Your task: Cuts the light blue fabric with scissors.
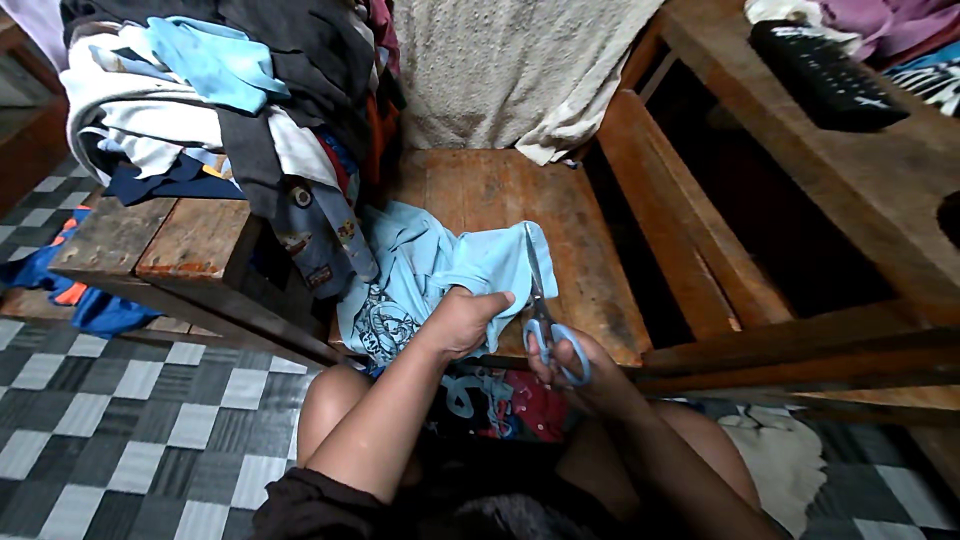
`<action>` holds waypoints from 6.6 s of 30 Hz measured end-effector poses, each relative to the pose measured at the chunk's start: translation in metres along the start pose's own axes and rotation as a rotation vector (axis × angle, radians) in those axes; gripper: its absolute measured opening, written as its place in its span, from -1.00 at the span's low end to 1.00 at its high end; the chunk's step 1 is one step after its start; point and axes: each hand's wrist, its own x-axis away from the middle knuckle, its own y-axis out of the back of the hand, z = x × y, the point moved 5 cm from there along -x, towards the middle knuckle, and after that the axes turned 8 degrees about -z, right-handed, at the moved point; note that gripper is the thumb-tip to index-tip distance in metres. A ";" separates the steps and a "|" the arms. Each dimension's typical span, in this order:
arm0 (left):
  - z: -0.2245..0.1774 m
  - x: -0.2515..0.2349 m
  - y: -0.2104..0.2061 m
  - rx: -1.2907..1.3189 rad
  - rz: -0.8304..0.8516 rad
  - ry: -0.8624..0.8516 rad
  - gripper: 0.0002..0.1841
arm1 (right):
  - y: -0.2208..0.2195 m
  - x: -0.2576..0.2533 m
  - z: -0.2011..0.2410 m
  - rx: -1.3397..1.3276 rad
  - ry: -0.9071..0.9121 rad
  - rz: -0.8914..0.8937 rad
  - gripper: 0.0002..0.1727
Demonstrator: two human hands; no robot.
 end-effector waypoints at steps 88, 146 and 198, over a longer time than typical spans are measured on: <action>-0.021 -0.002 0.026 0.189 0.018 0.029 -0.76 | -0.002 -0.001 0.002 0.252 -0.048 0.086 -0.42; -0.024 0.004 0.027 -0.242 0.161 0.013 -0.71 | -0.010 0.001 -0.002 0.078 -0.072 -0.019 -0.59; -0.029 -0.010 0.036 0.049 0.009 -0.068 -0.65 | 0.008 0.005 0.007 0.328 -0.144 0.085 -0.91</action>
